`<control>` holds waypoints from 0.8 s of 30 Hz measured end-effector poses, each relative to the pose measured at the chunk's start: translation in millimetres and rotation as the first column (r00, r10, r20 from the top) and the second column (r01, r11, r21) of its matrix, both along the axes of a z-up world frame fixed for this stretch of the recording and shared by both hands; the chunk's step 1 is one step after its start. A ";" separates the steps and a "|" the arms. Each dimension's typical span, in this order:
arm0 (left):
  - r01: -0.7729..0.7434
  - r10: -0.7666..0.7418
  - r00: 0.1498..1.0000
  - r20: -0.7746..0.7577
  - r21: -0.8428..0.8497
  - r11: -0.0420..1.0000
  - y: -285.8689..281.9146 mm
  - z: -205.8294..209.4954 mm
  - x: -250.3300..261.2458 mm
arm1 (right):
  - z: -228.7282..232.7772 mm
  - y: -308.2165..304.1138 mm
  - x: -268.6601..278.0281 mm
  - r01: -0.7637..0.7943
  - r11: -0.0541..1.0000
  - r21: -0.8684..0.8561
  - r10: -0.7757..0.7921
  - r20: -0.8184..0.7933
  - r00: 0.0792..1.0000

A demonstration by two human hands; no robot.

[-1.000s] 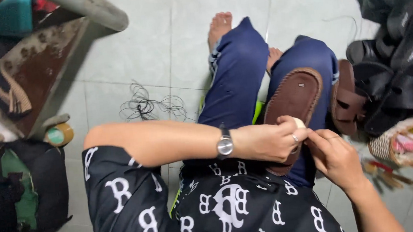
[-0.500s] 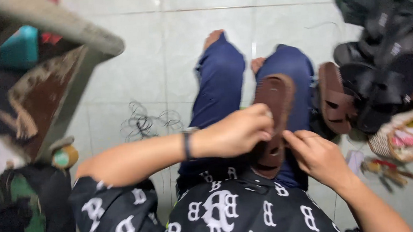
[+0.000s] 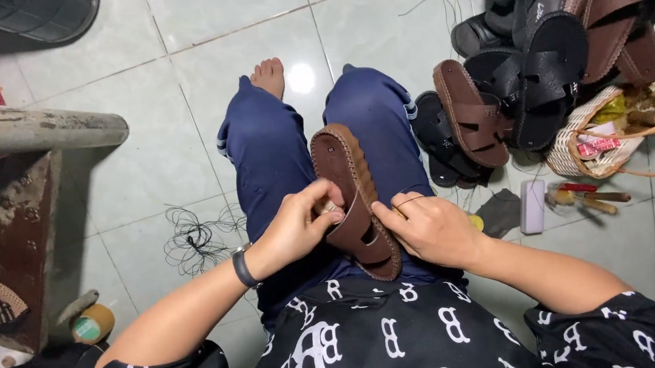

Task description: Hand-stitching the sole of a brown leather sandal using a needle and thread.

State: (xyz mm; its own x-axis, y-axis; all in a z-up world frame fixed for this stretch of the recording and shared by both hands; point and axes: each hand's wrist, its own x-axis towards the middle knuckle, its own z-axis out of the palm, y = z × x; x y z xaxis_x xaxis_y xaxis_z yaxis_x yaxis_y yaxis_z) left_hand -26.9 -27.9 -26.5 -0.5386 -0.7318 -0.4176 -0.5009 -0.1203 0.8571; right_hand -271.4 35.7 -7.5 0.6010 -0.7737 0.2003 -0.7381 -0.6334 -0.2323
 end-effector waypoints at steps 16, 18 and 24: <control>-0.051 0.032 0.973 -0.227 -0.081 0.995 1.2 25.3 -1.9 | 64.6 -10.0 -60.4 0.118 0.940 0.320 -0.020 -0.296 0.955; 0.203 -0.278 0.960 -0.041 -0.579 0.790 8.2 9.4 11.8 | 82.3 -8.0 -82.2 0.159 0.979 0.126 -0.060 -0.567 0.821; 0.188 -0.005 0.981 0.193 -0.947 0.259 -2.7 20.7 6.6 | 75.0 -22.9 -3.8 -0.466 0.574 0.673 0.018 0.559 0.829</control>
State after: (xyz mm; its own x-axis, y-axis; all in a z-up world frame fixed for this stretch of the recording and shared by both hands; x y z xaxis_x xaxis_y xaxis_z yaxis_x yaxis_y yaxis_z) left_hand -20.3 -30.6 -5.7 -0.6474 -0.5899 0.4826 -0.5526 0.7994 0.2359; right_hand -275.2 12.8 67.5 0.7971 -0.5974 -0.0878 -0.2446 -0.1865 -0.9515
